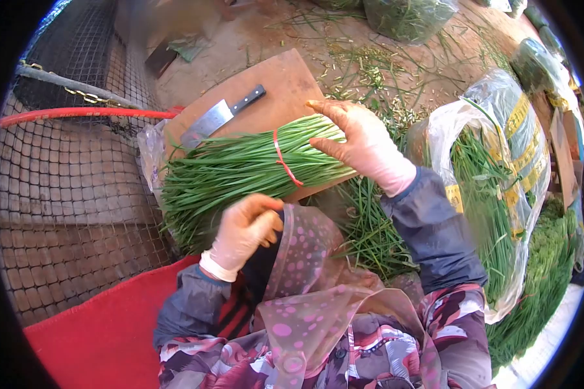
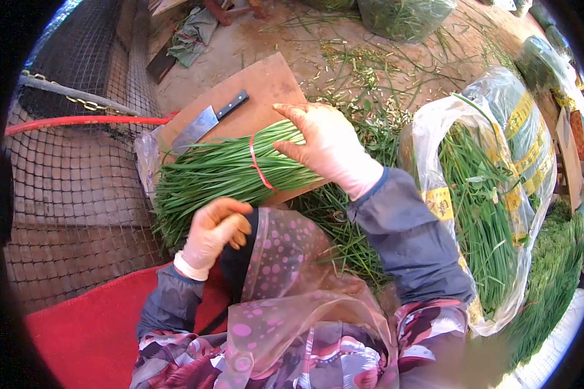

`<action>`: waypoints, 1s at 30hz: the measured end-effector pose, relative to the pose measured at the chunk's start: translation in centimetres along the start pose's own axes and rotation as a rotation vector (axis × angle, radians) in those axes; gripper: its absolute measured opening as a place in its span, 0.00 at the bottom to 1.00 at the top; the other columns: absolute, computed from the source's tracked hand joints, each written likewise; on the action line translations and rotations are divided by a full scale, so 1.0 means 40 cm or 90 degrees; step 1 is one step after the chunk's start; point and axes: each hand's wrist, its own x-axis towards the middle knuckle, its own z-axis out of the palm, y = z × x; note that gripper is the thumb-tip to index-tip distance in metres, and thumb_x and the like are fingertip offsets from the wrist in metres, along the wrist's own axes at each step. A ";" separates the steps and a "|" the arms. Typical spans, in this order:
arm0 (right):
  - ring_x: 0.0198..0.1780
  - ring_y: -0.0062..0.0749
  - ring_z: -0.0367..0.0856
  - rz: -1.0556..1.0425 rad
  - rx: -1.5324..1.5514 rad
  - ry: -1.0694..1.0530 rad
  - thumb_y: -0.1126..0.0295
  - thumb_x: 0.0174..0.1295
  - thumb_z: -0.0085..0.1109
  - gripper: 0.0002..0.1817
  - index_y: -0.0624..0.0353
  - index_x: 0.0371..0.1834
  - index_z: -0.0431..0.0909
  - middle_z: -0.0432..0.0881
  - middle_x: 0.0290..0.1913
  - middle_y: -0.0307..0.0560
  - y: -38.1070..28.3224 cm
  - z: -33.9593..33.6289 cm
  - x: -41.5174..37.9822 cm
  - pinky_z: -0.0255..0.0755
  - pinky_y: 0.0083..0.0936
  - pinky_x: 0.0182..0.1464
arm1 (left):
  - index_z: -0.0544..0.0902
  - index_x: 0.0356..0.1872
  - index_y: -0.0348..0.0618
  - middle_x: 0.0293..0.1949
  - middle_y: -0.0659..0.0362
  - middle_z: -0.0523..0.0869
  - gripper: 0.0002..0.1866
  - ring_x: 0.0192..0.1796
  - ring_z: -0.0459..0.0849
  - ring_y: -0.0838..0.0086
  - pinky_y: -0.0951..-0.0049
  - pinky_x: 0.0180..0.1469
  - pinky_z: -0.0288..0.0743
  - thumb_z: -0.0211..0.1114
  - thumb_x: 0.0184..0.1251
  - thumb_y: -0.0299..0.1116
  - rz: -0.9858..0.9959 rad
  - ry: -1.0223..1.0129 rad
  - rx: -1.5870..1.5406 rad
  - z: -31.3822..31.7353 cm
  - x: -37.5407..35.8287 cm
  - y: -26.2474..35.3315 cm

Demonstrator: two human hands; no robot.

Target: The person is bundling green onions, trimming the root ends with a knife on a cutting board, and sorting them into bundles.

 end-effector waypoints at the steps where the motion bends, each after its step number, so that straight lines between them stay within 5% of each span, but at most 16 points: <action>1: 0.52 0.49 0.79 -0.001 0.000 0.003 0.53 0.54 0.66 0.31 0.59 0.58 0.74 0.81 0.47 0.57 0.000 0.001 0.027 0.70 0.40 0.57 | 0.74 0.54 0.36 0.43 0.48 0.84 0.15 0.37 0.84 0.68 0.71 0.37 0.79 0.58 0.69 0.29 -0.022 -0.036 -0.128 0.029 0.012 0.004; 4: 0.52 0.53 0.79 -0.032 -0.024 -0.001 0.44 0.57 0.59 0.33 0.60 0.57 0.75 0.81 0.47 0.61 -0.035 0.039 0.155 0.71 0.40 0.56 | 0.74 0.55 0.37 0.55 0.43 0.78 0.18 0.55 0.80 0.52 0.55 0.55 0.76 0.62 0.68 0.35 -0.045 -0.071 -0.447 0.136 0.070 -0.058; 5: 0.58 0.52 0.75 -0.010 -0.074 -0.059 0.39 0.58 0.56 0.39 0.60 0.62 0.71 0.78 0.54 0.61 -0.038 0.080 0.198 0.66 0.39 0.61 | 0.69 0.60 0.38 0.62 0.40 0.71 0.25 0.64 0.71 0.48 0.50 0.61 0.71 0.64 0.67 0.39 -0.052 -0.082 -0.570 0.137 0.118 -0.149; 6: 0.64 0.52 0.70 0.014 -0.126 -0.117 0.34 0.58 0.52 0.44 0.60 0.66 0.68 0.74 0.60 0.62 -0.033 0.120 0.232 0.62 0.39 0.66 | 0.64 0.63 0.36 0.65 0.38 0.66 0.35 0.67 0.66 0.46 0.47 0.64 0.67 0.68 0.62 0.45 -0.066 -0.006 -0.637 0.146 0.147 -0.174; 8: 0.67 0.56 0.66 0.029 -0.258 -0.080 0.26 0.52 0.49 0.52 0.62 0.68 0.65 0.69 0.64 0.67 -0.007 0.207 0.236 0.56 0.42 0.70 | 0.67 0.62 0.40 0.63 0.39 0.68 0.37 0.67 0.66 0.47 0.47 0.63 0.67 0.70 0.59 0.52 0.008 0.123 -0.767 0.119 0.237 -0.265; 9: 0.68 0.58 0.64 0.005 -0.281 -0.074 0.22 0.50 0.45 0.55 0.62 0.67 0.66 0.65 0.66 0.70 0.032 0.249 0.218 0.54 0.43 0.71 | 0.65 0.65 0.40 0.64 0.40 0.66 0.44 0.68 0.62 0.46 0.42 0.66 0.59 0.71 0.54 0.58 0.024 0.088 -0.822 0.099 0.245 -0.264; 10: 0.68 0.55 0.66 0.181 -0.177 -0.339 0.22 0.51 0.42 0.53 0.60 0.63 0.72 0.69 0.64 0.67 0.009 0.201 0.192 0.56 0.44 0.69 | 0.61 0.68 0.39 0.65 0.42 0.66 0.48 0.69 0.60 0.46 0.38 0.67 0.55 0.71 0.53 0.58 0.018 0.051 -0.931 0.085 0.243 -0.241; 12: 0.54 0.48 0.80 0.225 -0.138 -0.425 0.22 0.50 0.43 0.47 0.55 0.50 0.82 0.83 0.49 0.58 -0.037 0.152 0.153 0.71 0.42 0.57 | 0.61 0.69 0.41 0.67 0.45 0.65 0.48 0.70 0.58 0.48 0.36 0.68 0.53 0.70 0.53 0.58 -0.016 0.030 -1.064 0.074 0.227 -0.205; 14: 0.48 0.48 0.83 0.247 -0.127 -0.348 0.24 0.48 0.50 0.44 0.56 0.47 0.82 0.85 0.42 0.56 -0.101 0.094 0.076 0.75 0.39 0.51 | 0.60 0.70 0.50 0.71 0.57 0.63 0.48 0.72 0.58 0.54 0.39 0.71 0.51 0.70 0.51 0.59 0.155 0.010 -0.910 0.100 0.196 -0.186; 19: 0.45 0.49 0.81 0.099 0.072 0.112 0.44 0.36 0.75 0.38 0.60 0.48 0.81 0.83 0.40 0.55 -0.174 0.035 -0.064 0.73 0.37 0.51 | 0.67 0.66 0.44 0.66 0.59 0.69 0.40 0.66 0.67 0.65 0.58 0.70 0.59 0.72 0.56 0.51 0.457 0.116 -0.547 0.080 0.114 -0.106; 22: 0.53 0.42 0.79 0.016 0.269 0.233 0.56 0.36 0.78 0.40 0.63 0.55 0.77 0.81 0.47 0.54 -0.219 0.005 -0.051 0.68 0.34 0.59 | 0.67 0.65 0.42 0.63 0.60 0.71 0.40 0.64 0.69 0.70 0.62 0.68 0.60 0.74 0.55 0.47 0.589 0.142 -0.380 -0.020 0.121 -0.042; 24: 0.55 0.47 0.78 -0.063 0.425 0.272 0.57 0.36 0.78 0.45 0.63 0.61 0.71 0.81 0.49 0.59 -0.209 0.024 -0.013 0.69 0.34 0.59 | 0.67 0.65 0.41 0.62 0.59 0.72 0.38 0.62 0.70 0.70 0.64 0.67 0.60 0.74 0.55 0.43 0.633 0.148 -0.281 -0.061 0.121 0.025; 26: 0.62 0.43 0.73 -0.076 0.497 0.248 0.66 0.40 0.78 0.53 0.63 0.70 0.55 0.76 0.57 0.58 -0.192 0.048 -0.005 0.65 0.32 0.64 | 0.68 0.63 0.40 0.59 0.59 0.74 0.34 0.60 0.72 0.69 0.66 0.65 0.63 0.71 0.58 0.38 0.607 0.098 -0.216 -0.111 0.153 0.026; 28: 0.60 0.38 0.75 0.150 0.344 0.003 0.69 0.41 0.77 0.50 0.63 0.69 0.58 0.77 0.56 0.55 -0.197 -0.018 -0.042 0.67 0.30 0.62 | 0.70 0.63 0.42 0.56 0.60 0.77 0.33 0.59 0.74 0.67 0.64 0.63 0.66 0.71 0.58 0.41 0.469 0.212 -0.001 -0.307 0.380 -0.218; 29: 0.59 0.35 0.75 0.164 0.453 -0.051 0.70 0.41 0.77 0.48 0.63 0.68 0.59 0.78 0.56 0.53 -0.164 -0.002 -0.052 0.67 0.29 0.61 | 0.71 0.62 0.43 0.55 0.60 0.78 0.32 0.59 0.75 0.65 0.63 0.62 0.67 0.70 0.57 0.42 0.396 0.249 0.107 -0.394 0.484 -0.329; 30: 0.57 0.32 0.75 0.174 0.562 -0.105 0.71 0.41 0.77 0.47 0.63 0.67 0.61 0.78 0.56 0.51 -0.134 0.027 -0.055 0.68 0.27 0.60 | 0.71 0.62 0.43 0.55 0.60 0.78 0.32 0.59 0.75 0.65 0.63 0.62 0.67 0.70 0.57 0.42 0.411 0.234 0.105 -0.350 0.477 -0.284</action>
